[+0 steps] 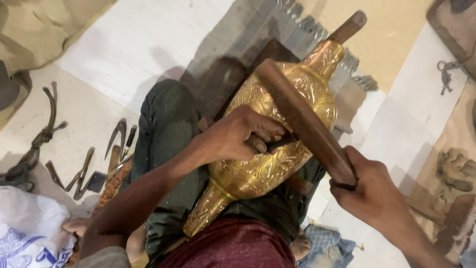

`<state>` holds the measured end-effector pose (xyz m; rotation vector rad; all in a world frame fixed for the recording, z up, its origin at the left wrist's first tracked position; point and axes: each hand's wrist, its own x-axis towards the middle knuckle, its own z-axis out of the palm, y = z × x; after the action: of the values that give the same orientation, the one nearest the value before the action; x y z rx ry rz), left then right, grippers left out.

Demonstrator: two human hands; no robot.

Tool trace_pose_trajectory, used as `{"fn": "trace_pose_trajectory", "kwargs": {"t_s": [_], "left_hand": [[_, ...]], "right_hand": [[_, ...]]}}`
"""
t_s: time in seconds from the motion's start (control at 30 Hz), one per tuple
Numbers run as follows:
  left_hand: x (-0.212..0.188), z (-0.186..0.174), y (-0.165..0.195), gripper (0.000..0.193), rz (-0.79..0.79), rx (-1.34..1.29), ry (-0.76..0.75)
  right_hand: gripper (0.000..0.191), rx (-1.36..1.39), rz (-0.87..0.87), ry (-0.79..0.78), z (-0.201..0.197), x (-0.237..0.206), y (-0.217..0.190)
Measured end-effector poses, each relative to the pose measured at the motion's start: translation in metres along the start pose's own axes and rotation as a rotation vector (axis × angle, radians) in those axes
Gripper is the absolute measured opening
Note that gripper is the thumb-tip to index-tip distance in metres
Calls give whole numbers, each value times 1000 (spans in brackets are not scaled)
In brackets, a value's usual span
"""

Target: The person sits on the floor and uses a metal chisel and wooden mallet to engrave intricate patterns onto a large brass vase. They repeatedly strike the chisel to create detailed designs on the vase's surface.

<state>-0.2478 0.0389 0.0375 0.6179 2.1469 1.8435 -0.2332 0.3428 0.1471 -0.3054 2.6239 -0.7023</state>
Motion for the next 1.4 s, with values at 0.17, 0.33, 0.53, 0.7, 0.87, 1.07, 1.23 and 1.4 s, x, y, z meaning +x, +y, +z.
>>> {"fn": "trace_pose_trajectory", "kwargs": {"t_s": [0.17,0.33,0.53,0.7,0.87,1.07,1.23,1.4], "left_hand": [[-1,0,-1,56,30,-14,25],[-3,-2,4,65,12,-32,31],[-2,-8,17,69,-193,-39,-37],[-5,-7,14,71,-260,15,-35],[-8,-4,4,63,-211,-51,-42],[-14,-7,8,74,-259,-128,-23],[-13,-9,12,75,-263,-133,-25],[-14,-8,7,74,-247,-97,-31]], "right_hand": [[13,343,-73,70,10,-1,-19],[14,295,6,71,2,0,-15],[30,183,-422,190,6,3,-20],[28,94,-127,36,8,-1,-14],[19,225,-16,54,3,-3,-15],[17,212,37,1,0,3,-40],[34,295,-450,207,0,9,-33],[23,-51,32,-35,-1,8,-23]]}}
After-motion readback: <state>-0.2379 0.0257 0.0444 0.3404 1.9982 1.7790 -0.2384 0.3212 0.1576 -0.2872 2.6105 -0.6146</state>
